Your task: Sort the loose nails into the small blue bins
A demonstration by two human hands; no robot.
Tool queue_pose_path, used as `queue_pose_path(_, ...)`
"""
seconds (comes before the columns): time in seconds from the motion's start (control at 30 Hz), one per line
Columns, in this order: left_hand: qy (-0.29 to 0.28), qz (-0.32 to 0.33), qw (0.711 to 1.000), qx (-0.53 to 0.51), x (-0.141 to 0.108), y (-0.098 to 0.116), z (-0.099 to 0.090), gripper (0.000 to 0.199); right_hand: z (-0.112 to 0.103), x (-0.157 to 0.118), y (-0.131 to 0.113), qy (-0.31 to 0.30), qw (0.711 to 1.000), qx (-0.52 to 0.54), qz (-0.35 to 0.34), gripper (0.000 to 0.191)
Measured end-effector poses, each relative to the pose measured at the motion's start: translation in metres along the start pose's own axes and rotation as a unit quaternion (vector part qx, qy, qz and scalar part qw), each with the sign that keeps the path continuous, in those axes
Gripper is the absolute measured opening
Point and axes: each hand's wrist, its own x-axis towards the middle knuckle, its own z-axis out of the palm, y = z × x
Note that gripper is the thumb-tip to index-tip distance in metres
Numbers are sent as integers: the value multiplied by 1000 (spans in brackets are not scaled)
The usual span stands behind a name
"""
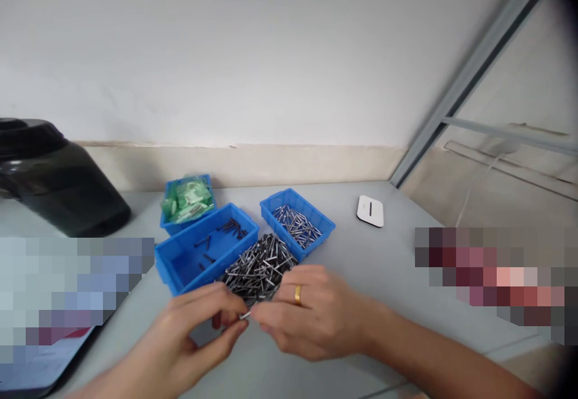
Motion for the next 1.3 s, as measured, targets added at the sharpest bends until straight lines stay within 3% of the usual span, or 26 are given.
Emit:
queue_pose_path(0.2, -9, 23, 1000, -6, -2, -3, 1, 11, -2, 4, 0, -22, 1000, -20, 8, 9)
queue_pose_path(0.37, 2, 15, 1000, -7, 0, -3, 1, 9, 2, 2, -1, -42, 999, -20, 12, 12)
queue_pose_path(0.47, -19, 16, 999, -41, -1, -1, 1, 10, 4, 1, -2, -50, 999, -13, 0, 16)
queue_pose_path(0.73, 1, -36, 996, -84, -5, -4, 3, 9, 3, 3, -1, -1, 1000, -15, 24, 14)
queue_pose_path(0.87, -25, -14, 999, -43, -4, -3, 3, 9, 1, 3, -1, 14, 1000, 5, 19, 21)
queue_pose_path(1.1, -59, -18, 998, -3, 1, 1, 1, 14, 0, 1, 0, -60, 998, 15, -7, 12)
queue_pose_path(1.3, -40, -33, 999, -10, 0, -2, 2, 16, -3, -1, 5, -81, 997, 14, -4, 13)
